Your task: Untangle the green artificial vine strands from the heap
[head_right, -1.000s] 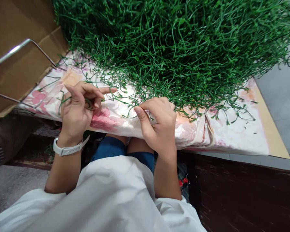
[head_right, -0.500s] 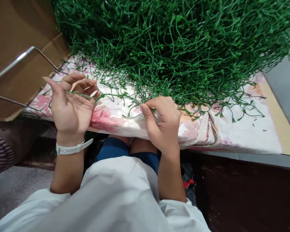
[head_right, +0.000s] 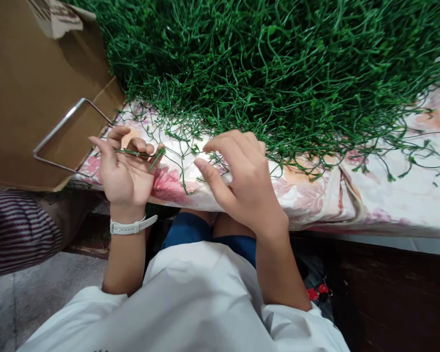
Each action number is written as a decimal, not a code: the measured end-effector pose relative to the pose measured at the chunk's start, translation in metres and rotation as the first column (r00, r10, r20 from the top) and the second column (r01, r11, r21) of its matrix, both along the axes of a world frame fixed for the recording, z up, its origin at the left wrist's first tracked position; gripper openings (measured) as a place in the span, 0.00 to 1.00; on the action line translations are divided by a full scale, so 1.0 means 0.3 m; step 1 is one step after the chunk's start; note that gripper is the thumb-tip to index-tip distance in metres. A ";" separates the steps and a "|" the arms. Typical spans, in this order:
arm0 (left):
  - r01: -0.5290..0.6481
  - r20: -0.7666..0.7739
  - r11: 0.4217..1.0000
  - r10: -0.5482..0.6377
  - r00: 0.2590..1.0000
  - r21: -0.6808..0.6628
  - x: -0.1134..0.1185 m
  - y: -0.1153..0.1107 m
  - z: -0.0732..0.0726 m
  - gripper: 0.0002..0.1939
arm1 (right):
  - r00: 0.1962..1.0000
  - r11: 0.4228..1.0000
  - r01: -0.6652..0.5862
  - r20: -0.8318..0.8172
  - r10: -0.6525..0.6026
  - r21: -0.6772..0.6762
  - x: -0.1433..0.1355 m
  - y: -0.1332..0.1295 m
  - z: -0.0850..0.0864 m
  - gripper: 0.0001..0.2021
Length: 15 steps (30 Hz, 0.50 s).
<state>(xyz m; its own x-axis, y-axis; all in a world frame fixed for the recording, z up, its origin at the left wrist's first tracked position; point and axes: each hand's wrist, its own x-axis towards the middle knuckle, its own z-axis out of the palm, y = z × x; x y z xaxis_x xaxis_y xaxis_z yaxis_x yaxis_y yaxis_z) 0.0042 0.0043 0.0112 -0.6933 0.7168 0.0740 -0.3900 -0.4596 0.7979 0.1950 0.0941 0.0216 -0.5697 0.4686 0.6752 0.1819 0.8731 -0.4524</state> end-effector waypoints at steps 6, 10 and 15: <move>0.028 0.046 1.000 -0.028 0.999 -0.001 -0.023 -0.004 0.004 0.22 | 0.996 0.991 0.037 0.083 -0.027 -0.127 -0.104 0.000 -0.001 0.18; 0.003 0.075 0.998 0.001 0.997 -0.058 -0.022 -0.004 0.013 0.23 | 0.999 0.972 -0.040 0.021 0.046 -0.233 -0.177 -0.002 0.005 0.16; 0.055 0.186 0.997 -0.063 0.980 0.051 -0.034 -0.016 0.014 0.26 | 0.963 0.899 -0.190 -0.253 0.092 -0.395 -0.188 0.018 0.001 0.16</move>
<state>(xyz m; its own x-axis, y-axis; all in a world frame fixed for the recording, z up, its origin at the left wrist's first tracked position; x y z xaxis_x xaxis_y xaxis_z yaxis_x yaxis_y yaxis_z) -0.0060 -0.0006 0.0153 -0.6545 0.7558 -0.0197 -0.5582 -0.4655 0.6868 0.1386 0.0996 0.0219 -0.5091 0.6579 0.5550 -0.0767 0.6076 -0.7905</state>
